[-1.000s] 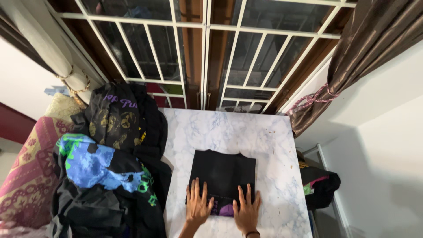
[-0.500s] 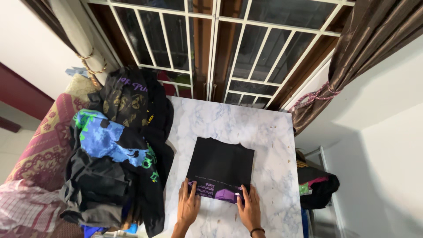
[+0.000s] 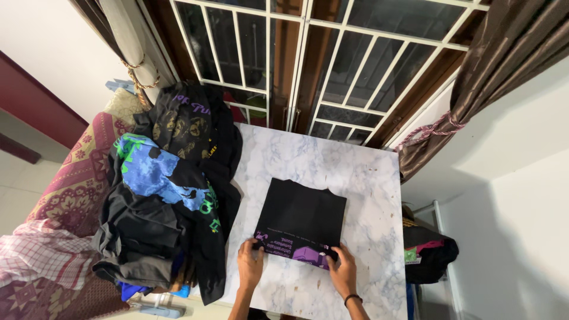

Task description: The person folds a black t-shirt on a marble-patterned table. They smooth the fabric, fold the sleeves inward, fold the bottom up, and then fold the shirt in half. Finally, they place the folded shirt into an open suitcase.

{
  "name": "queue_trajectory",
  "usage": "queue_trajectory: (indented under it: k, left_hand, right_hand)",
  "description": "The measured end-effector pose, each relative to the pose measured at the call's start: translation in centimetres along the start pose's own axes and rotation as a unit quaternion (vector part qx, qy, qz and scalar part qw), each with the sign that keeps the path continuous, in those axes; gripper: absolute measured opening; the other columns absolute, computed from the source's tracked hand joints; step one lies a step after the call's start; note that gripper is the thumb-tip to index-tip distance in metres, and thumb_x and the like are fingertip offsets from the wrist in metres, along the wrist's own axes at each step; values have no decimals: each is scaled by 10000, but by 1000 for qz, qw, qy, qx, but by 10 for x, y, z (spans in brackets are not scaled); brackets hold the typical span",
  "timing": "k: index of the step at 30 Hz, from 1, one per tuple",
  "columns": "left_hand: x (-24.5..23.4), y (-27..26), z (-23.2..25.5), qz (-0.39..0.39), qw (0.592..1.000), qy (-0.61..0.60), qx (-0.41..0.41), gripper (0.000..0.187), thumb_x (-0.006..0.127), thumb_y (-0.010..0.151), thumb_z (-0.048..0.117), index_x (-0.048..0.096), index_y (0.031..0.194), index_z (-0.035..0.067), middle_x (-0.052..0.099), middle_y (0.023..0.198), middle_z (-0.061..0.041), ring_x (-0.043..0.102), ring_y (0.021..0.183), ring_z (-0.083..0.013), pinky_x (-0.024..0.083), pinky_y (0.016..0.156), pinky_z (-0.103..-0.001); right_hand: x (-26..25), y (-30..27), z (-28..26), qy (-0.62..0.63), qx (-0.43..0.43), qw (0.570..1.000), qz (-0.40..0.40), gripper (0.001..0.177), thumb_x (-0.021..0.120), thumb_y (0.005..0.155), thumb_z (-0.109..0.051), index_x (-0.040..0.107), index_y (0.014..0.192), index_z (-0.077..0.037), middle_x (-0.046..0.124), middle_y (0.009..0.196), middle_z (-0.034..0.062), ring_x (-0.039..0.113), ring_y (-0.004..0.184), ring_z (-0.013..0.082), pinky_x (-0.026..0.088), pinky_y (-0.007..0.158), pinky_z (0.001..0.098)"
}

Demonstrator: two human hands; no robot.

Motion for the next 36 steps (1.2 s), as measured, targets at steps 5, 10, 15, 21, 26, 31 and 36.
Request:
queue_trajectory:
  k: [5, 10, 15, 21, 26, 31, 36]
  left_hand:
    - [3, 14, -30, -8, 997, -45, -63, 258, 791, 790, 87, 672, 1003, 2, 693, 807, -117, 648, 694, -253, 530, 674, -358]
    - [12, 16, -58, -37, 988, -92, -121, 151, 788, 823, 87, 698, 925, 19, 659, 658, -60, 591, 565, -148, 505, 577, -284]
    - [12, 18, -57, -45, 985, -110, -124, 177, 806, 794, 71, 664, 885, 17, 625, 651, -51, 549, 540, -119, 479, 527, -275]
    - [7, 22, -51, -52, 980, -146, -122, 174, 801, 812, 15, 628, 832, 2, 612, 664, -38, 545, 555, -102, 475, 532, -273]
    - [8, 23, -54, -63, 973, -144, -168, 169, 800, 796, -6, 641, 853, 7, 603, 683, -42, 556, 567, -113, 478, 548, -268]
    - [6, 23, -54, -53, 977, -127, -161, 224, 835, 745, -20, 640, 853, 2, 605, 701, -48, 555, 599, -119, 483, 570, -270]
    - [11, 21, -57, -63, 966, -161, -194, 220, 814, 771, -15, 606, 840, 1, 606, 727, -44, 573, 606, -121, 482, 563, -282]
  right_hand:
    - [-10, 8, -30, -83, -4, 995, 49, 249, 691, 811, -66, 715, 1054, -117, 692, 1136, 75, 608, 1094, 352, 522, 926, 443]
    - [26, 20, -125, -79, -136, 987, -6, 244, 684, 769, -61, 724, 990, -155, 671, 1019, 44, 650, 961, 289, 567, 739, 424]
    - [85, 15, -188, -37, -235, 965, -112, 227, 678, 782, -72, 704, 997, -140, 675, 924, 33, 675, 886, 277, 575, 702, 410]
    - [143, 53, -178, -66, -201, 946, -244, 72, 701, 829, -143, 699, 900, -135, 680, 865, 111, 677, 767, 362, 554, 659, 473]
    - [167, 119, -155, -68, -140, 960, -233, 66, 672, 865, -158, 641, 878, -102, 704, 806, 93, 703, 777, 346, 555, 680, 467]
    - [178, 161, -167, -62, -148, 978, -136, 242, 681, 877, -176, 643, 1104, -104, 676, 978, 161, 677, 880, 364, 557, 727, 465]
    - [188, 206, -179, -42, -181, 979, -87, 378, 729, 864, -251, 659, 1206, -105, 675, 1111, 163, 666, 969, 367, 554, 773, 464]
Point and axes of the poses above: each hand's wrist, its own y-axis towards the middle knuckle, its own x-axis out of the palm, z = x × y, the point moved 10 cm from there along y, towards the middle knuckle
